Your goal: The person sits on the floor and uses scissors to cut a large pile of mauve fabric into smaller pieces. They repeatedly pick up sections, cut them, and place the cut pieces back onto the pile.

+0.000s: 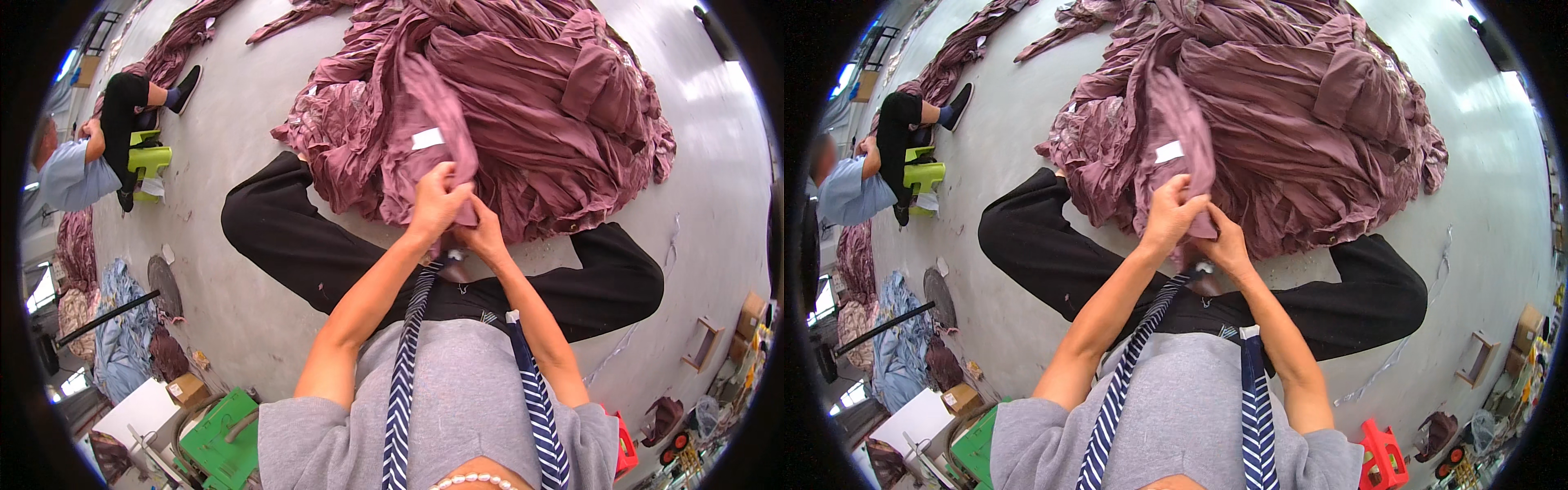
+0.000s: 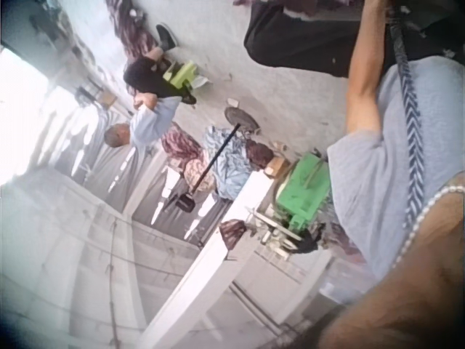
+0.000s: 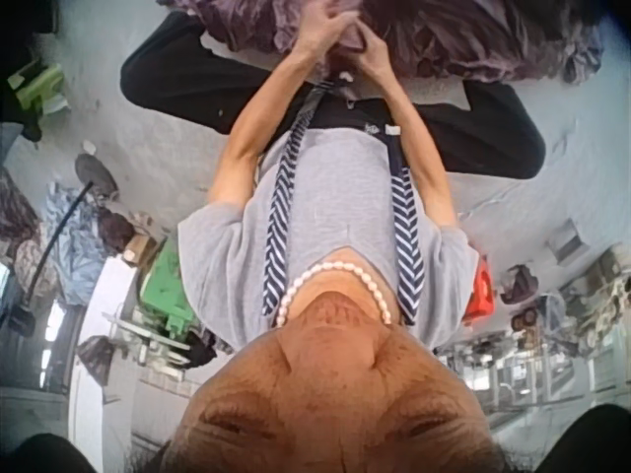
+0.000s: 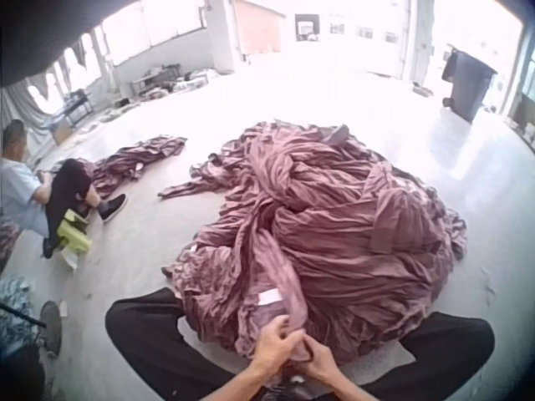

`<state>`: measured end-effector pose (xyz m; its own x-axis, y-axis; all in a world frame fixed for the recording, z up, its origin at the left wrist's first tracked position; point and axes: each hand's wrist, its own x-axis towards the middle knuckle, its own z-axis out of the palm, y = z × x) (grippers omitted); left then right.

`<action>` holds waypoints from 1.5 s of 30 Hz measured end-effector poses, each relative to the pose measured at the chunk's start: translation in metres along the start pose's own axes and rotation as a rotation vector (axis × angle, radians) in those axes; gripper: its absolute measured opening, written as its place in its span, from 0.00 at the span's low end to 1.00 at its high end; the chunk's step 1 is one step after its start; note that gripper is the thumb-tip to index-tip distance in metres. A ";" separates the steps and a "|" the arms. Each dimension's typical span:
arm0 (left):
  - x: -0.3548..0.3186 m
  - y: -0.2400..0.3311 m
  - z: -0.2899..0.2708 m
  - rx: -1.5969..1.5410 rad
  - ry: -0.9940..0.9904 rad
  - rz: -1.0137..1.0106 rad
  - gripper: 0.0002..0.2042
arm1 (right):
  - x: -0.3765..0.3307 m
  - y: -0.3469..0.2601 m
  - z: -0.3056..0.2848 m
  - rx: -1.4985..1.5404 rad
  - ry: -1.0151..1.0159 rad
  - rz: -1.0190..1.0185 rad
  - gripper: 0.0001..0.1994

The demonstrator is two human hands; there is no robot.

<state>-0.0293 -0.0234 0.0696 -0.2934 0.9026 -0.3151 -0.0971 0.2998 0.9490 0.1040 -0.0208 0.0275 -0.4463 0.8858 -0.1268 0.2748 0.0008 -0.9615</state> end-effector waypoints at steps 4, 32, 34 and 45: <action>0.007 0.037 0.004 -0.432 -0.221 0.086 0.15 | 0.015 -0.020 -0.035 0.479 0.096 0.386 0.10; -0.037 -0.030 0.032 0.320 0.051 0.400 0.28 | 0.045 -0.053 -0.100 1.337 0.432 0.249 0.16; -0.036 -0.025 0.029 0.227 0.061 0.355 0.22 | 0.040 -0.053 -0.096 1.308 0.494 0.285 0.17; -0.006 0.025 0.034 -0.775 -0.137 -0.010 0.18 | 0.019 -0.011 -0.073 1.392 0.167 0.204 0.21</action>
<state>0.0023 -0.0108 0.0955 -0.1737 0.9462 -0.2732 -0.7496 0.0529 0.6597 0.1546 0.0294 0.0530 -0.3699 0.8585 -0.3551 -0.7742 -0.4961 -0.3930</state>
